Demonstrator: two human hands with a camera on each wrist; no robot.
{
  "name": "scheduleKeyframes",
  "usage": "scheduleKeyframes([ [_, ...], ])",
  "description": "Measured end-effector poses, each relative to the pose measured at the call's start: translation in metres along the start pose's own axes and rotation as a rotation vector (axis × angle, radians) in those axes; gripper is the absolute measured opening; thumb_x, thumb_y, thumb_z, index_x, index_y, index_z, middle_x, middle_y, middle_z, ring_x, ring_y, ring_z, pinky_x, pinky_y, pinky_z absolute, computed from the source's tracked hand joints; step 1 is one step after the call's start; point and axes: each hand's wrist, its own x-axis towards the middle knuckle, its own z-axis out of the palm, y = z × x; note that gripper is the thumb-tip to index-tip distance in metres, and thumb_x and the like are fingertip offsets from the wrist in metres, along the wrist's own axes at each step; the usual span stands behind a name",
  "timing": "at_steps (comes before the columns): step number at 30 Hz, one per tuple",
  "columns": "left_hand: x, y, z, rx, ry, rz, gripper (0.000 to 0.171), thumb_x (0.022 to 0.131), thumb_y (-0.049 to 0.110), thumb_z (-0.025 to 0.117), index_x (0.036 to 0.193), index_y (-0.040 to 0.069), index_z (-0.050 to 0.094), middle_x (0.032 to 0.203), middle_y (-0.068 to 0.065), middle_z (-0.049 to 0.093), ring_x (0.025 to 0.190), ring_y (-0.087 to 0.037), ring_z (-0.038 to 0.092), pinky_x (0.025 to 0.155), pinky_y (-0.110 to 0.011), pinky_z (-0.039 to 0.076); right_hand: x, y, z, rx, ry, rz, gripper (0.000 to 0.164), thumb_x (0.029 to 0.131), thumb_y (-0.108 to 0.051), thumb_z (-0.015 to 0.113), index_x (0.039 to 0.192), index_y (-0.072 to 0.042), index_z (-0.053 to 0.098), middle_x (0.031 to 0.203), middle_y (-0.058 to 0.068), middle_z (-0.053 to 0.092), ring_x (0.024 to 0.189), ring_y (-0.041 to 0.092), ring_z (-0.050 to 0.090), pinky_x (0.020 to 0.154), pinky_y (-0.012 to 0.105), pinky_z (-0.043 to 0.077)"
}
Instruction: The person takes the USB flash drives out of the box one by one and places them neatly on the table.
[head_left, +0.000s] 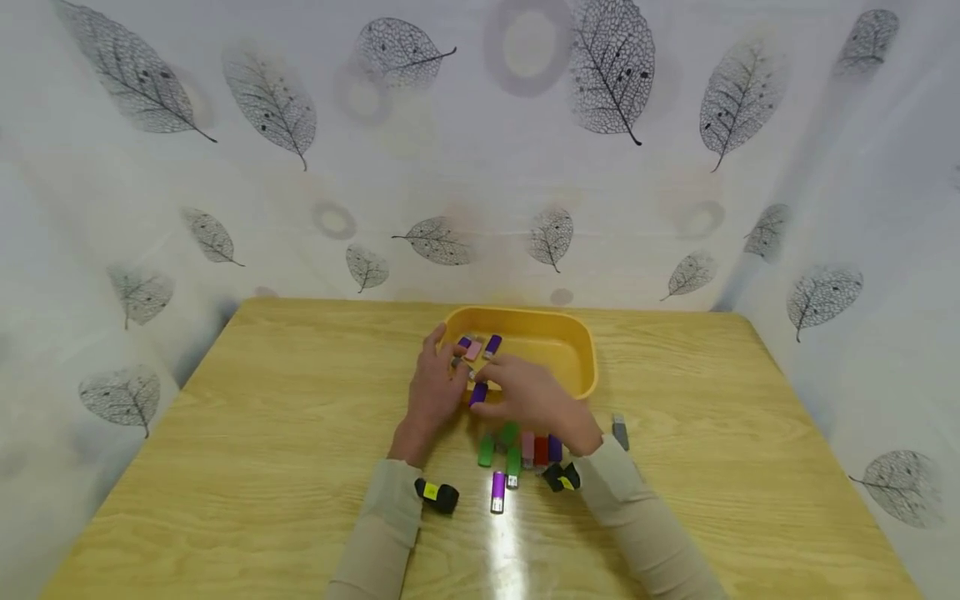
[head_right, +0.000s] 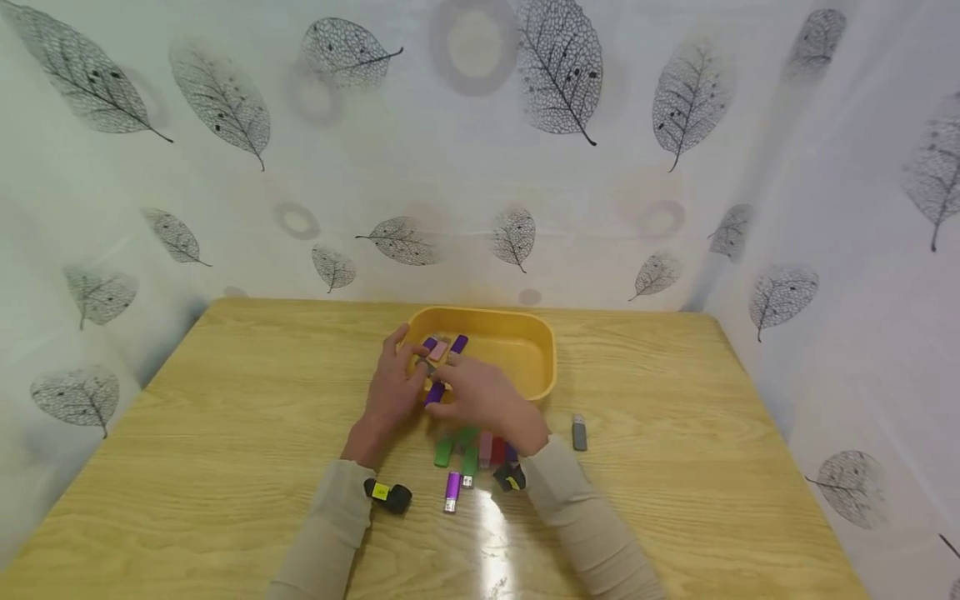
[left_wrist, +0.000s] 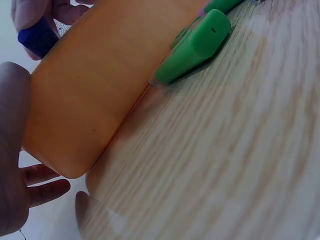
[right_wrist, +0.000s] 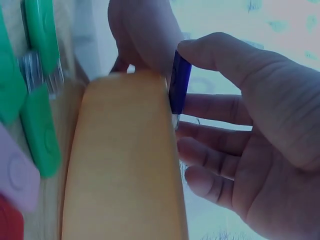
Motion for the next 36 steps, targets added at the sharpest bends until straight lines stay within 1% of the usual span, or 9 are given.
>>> scheduleKeyframes([
  [6, -0.001, -0.001, 0.000, -0.011, 0.003, -0.004, 0.023, 0.094, 0.017, 0.056, 0.112, 0.004, 0.065, 0.159, -0.010, 0.030, 0.132, -0.042, 0.044, 0.088, -0.057, 0.050, -0.001, -0.012, 0.004, -0.069, 0.041, -0.142, 0.039, 0.084, -0.040, 0.077, 0.112, -0.013, 0.069, 0.104, -0.001, 0.065, 0.083, 0.010, 0.057, 0.071, 0.024, 0.050],
  [10, -0.013, -0.005, 0.004, -0.017, -0.009, -0.024, 0.023, 0.094, 0.017, 0.056, 0.111, 0.004, 0.065, 0.159, -0.009, 0.030, 0.132, -0.042, 0.044, 0.086, -0.057, 0.051, -0.010, -0.019, 0.012, -0.070, 0.038, -0.145, 0.039, 0.082, -0.039, 0.079, 0.110, -0.013, 0.070, 0.100, -0.001, 0.064, 0.078, 0.009, 0.054, 0.068, 0.022, 0.049],
  [14, -0.021, -0.008, 0.006, -0.012, -0.018, -0.049, 0.024, 0.094, 0.019, 0.055, 0.111, 0.005, 0.066, 0.159, -0.009, 0.030, 0.131, -0.042, 0.044, 0.086, -0.056, 0.051, -0.016, -0.024, 0.016, -0.077, -0.003, -0.148, 0.040, 0.082, -0.039, 0.079, 0.111, -0.012, 0.071, 0.101, -0.001, 0.064, 0.080, 0.009, 0.056, 0.070, 0.022, 0.052],
  [16, -0.018, -0.010, 0.006, -0.001, -0.016, -0.053, 0.025, 0.093, 0.020, 0.054, 0.111, 0.006, 0.065, 0.159, -0.008, 0.029, 0.131, -0.041, 0.044, 0.086, -0.056, 0.051, -0.015, -0.023, 0.014, -0.086, -0.022, -0.141, 0.040, 0.082, -0.040, 0.078, 0.110, -0.012, 0.070, 0.102, -0.001, 0.064, 0.081, 0.009, 0.057, 0.071, 0.023, 0.052],
  [23, 0.016, -0.007, 0.002, 0.026, -0.036, -0.013, 0.029, 0.094, 0.023, 0.050, 0.113, 0.006, 0.063, 0.161, -0.007, 0.025, 0.137, -0.039, 0.039, 0.098, -0.057, 0.047, -0.015, -0.001, -0.009, -0.042, -0.040, -0.020, 0.042, 0.083, -0.038, 0.078, 0.114, -0.010, 0.069, 0.112, 0.001, 0.064, 0.090, 0.016, 0.064, 0.078, 0.030, 0.054],
  [26, 0.021, -0.004, -0.001, 0.019, -0.026, -0.006, 0.029, 0.093, 0.022, 0.050, 0.113, 0.005, 0.064, 0.161, -0.008, 0.025, 0.139, -0.038, 0.037, 0.102, -0.056, 0.044, -0.021, 0.010, -0.018, -0.022, -0.033, 0.022, 0.044, 0.084, -0.036, 0.078, 0.117, -0.009, 0.068, 0.116, 0.003, 0.064, 0.095, 0.019, 0.065, 0.082, 0.033, 0.055],
  [29, 0.020, -0.004, -0.004, 0.017, -0.018, -0.016, 0.029, 0.092, 0.021, 0.051, 0.112, 0.004, 0.064, 0.161, -0.008, 0.025, 0.141, -0.037, 0.035, 0.106, -0.055, 0.041, -0.026, 0.012, -0.022, -0.017, -0.023, 0.049, 0.042, 0.084, -0.034, 0.079, 0.116, -0.009, 0.069, 0.115, 0.003, 0.065, 0.097, 0.019, 0.065, 0.085, 0.033, 0.055],
  [32, 0.017, -0.005, -0.003, 0.030, -0.033, -0.024, 0.029, 0.092, 0.020, 0.050, 0.112, 0.003, 0.063, 0.161, -0.010, 0.025, 0.142, -0.038, 0.035, 0.109, -0.054, 0.039, -0.031, 0.005, -0.017, -0.045, -0.011, 0.023, 0.041, 0.084, -0.035, 0.078, 0.114, -0.009, 0.069, 0.112, 0.002, 0.065, 0.093, 0.017, 0.064, 0.081, 0.030, 0.055],
  [36, 0.011, -0.005, 0.000, 0.048, -0.057, -0.016, 0.030, 0.092, 0.020, 0.050, 0.112, 0.002, 0.063, 0.160, -0.012, 0.026, 0.140, -0.039, 0.038, 0.105, -0.054, 0.043, -0.032, -0.014, 0.002, -0.089, -0.032, -0.087, 0.040, 0.084, -0.042, 0.076, 0.110, -0.013, 0.069, 0.104, -0.003, 0.064, 0.082, 0.009, 0.059, 0.070, 0.023, 0.052],
])
